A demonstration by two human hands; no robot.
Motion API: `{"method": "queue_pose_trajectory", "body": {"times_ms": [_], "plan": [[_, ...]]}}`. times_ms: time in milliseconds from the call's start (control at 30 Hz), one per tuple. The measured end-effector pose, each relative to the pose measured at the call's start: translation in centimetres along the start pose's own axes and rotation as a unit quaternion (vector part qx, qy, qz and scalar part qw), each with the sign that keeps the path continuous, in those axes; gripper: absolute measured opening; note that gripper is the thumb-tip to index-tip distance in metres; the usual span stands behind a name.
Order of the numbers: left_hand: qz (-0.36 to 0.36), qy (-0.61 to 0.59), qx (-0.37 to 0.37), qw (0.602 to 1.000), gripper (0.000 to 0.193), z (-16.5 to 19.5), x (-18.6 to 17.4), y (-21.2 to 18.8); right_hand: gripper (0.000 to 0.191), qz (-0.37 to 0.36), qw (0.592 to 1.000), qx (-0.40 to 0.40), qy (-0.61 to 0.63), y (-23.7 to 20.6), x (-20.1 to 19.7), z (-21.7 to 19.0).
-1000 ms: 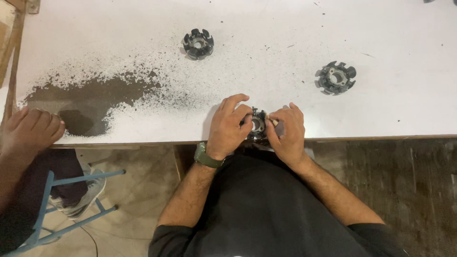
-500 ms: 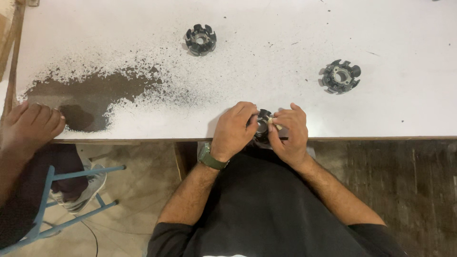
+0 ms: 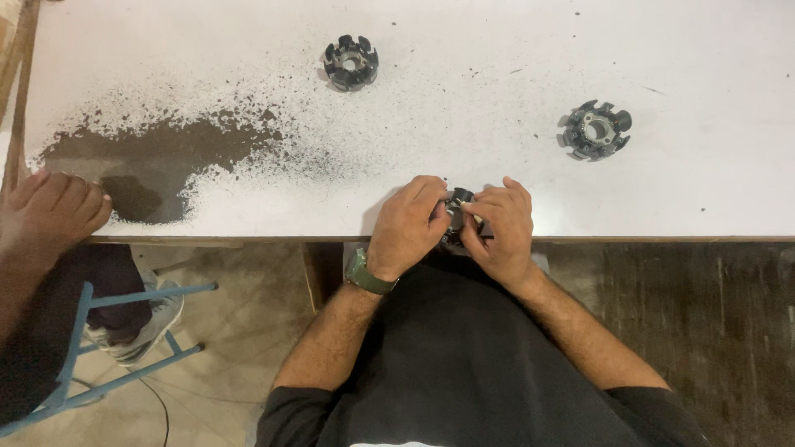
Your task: The person sits at a white workbench and assembles small black plastic rotor-like components one at a time, using a small stick-like tool to press or fit parts together by hand. Finished assemblies are set aside on the table while new parts are picked from the pile.
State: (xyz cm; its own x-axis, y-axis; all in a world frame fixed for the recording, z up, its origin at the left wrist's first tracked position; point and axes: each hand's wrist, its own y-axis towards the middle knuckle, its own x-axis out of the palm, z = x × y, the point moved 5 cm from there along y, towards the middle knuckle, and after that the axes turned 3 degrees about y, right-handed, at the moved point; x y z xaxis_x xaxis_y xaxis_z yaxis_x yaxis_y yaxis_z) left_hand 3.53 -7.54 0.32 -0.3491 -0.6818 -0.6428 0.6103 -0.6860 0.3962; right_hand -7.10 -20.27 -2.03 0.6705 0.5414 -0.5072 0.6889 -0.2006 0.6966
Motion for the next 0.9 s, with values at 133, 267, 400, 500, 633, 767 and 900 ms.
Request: {"method": "queue_pose_trajectory", "body": {"times_ms": [133,267,400,500,633,767,900], "plan": [[0.02,0.047,0.048,0.998,0.022,-0.3,0.5,-0.2,0.032,0.002,1.0,0.003,-0.002,-0.2,0.1,0.2],[0.035,0.099,0.072,0.992,0.02,-0.6,1.4,-0.2,0.032,0.018,1.0,-0.007,0.013,-0.3,0.0,0.3],[0.041,0.135,0.084,0.986,0.021,-0.6,1.7,-0.4,0.032,0.015,1.0,-0.019,0.017,-0.1,-0.1,0.2],[0.046,0.128,0.082,0.987,0.021,-0.6,1.6,-0.5,0.033,0.006,1.0,-0.024,0.015,0.0,-0.1,0.1],[0.047,0.132,0.082,0.987,0.019,-0.5,1.7,-0.4,0.034,0.002,1.0,-0.026,0.012,0.1,-0.2,0.1],[0.046,0.13,0.079,0.987,0.018,-0.6,1.9,-0.4,0.035,0.0,0.999,-0.031,0.005,0.1,-0.2,0.2],[0.042,0.136,0.073,0.987,0.015,-0.8,2.1,-0.3,0.035,-0.002,0.999,-0.042,-0.003,0.1,0.0,0.4]]}}
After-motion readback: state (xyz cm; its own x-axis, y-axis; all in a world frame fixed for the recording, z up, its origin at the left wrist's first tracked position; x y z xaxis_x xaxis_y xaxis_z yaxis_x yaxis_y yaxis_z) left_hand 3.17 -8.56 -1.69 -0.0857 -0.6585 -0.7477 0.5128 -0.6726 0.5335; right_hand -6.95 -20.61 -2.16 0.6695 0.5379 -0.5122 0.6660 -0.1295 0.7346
